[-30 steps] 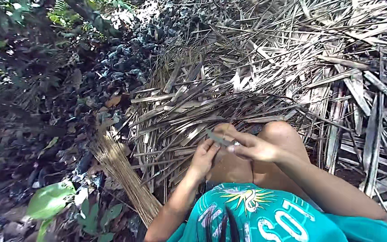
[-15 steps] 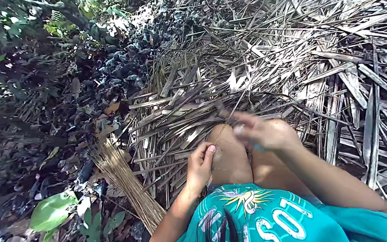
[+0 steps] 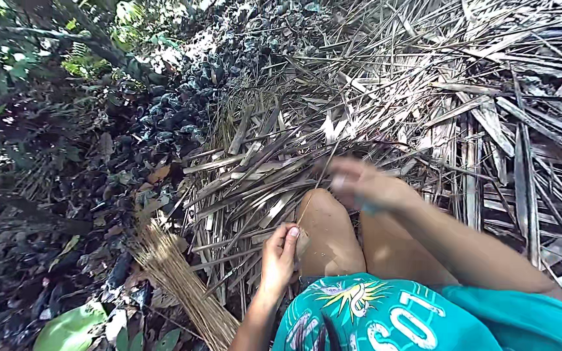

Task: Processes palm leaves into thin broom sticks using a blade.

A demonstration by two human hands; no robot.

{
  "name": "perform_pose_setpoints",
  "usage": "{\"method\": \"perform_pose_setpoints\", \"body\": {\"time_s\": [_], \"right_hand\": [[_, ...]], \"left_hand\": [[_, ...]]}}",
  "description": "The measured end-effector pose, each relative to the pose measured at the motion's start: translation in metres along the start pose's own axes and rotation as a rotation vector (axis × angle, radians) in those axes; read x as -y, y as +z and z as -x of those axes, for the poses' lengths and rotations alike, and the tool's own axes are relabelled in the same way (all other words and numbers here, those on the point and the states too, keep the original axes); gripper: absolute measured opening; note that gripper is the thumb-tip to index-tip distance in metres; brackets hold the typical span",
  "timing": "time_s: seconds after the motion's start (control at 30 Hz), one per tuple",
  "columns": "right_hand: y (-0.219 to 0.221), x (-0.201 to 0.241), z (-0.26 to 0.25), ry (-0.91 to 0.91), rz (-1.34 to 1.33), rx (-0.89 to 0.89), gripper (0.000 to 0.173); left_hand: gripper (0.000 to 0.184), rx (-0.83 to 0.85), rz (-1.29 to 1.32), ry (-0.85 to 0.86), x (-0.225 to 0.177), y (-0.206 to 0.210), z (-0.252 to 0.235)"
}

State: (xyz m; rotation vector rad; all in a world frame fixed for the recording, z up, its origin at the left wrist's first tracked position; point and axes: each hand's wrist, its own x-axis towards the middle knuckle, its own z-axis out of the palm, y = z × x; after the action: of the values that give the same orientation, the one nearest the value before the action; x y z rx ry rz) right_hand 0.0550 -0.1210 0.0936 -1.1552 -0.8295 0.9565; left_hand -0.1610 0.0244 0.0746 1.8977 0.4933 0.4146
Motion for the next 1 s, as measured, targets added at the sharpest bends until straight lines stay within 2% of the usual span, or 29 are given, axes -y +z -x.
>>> {"method": "perform_pose_setpoints", "body": {"time_s": [0.07, 0.1, 0.17, 0.27, 0.33, 0.47, 0.6, 0.7, 0.8, 0.93, 1.0], "right_hand": [[0.026, -0.020, 0.003, 0.175, 0.034, 0.282, 0.037], [0.029, -0.021, 0.002, 0.185, 0.038, 0.325, 0.037], [0.014, -0.006, 0.000, 0.112, 0.042, 0.216, 0.038], [-0.038, 0.025, -0.012, -0.142, -0.024, -0.076, 0.039], [-0.056, 0.036, -0.015, -0.239, -0.051, -0.137, 0.036], [-0.025, 0.016, -0.006, -0.165, 0.045, -0.058, 0.041], [0.018, -0.019, 0.013, -0.016, 0.060, 0.106, 0.041], [0.033, -0.022, 0.025, 0.044, 0.057, 0.209, 0.044], [0.003, 0.001, 0.020, -0.077, 0.134, 0.008, 0.036], [-0.064, 0.041, -0.004, -0.369, 0.087, -0.377, 0.042], [-0.072, 0.049, -0.007, -0.408, 0.019, -0.440, 0.045]], "left_hand": [[0.022, -0.018, 0.010, 0.047, 0.000, 0.002, -0.005], [0.022, -0.026, 0.008, 0.077, 0.002, 0.001, -0.005], [0.023, -0.043, -0.039, 0.133, 0.013, -0.007, -0.001], [0.028, -0.067, -0.162, 0.206, 0.041, -0.021, 0.012], [0.029, -0.025, -0.184, 0.213, 0.048, -0.023, 0.017], [0.029, 0.077, -0.052, 0.208, 0.024, -0.006, 0.003], [0.024, 0.047, 0.079, 0.204, -0.004, 0.015, -0.012], [0.021, 0.032, 0.143, 0.245, -0.006, 0.019, -0.013], [0.022, 0.140, 0.210, 0.217, 0.001, 0.010, -0.005], [0.019, 0.241, 0.326, 0.051, 0.009, -0.005, 0.012], [0.019, 0.253, 0.358, -0.009, 0.009, -0.008, 0.014]]}}
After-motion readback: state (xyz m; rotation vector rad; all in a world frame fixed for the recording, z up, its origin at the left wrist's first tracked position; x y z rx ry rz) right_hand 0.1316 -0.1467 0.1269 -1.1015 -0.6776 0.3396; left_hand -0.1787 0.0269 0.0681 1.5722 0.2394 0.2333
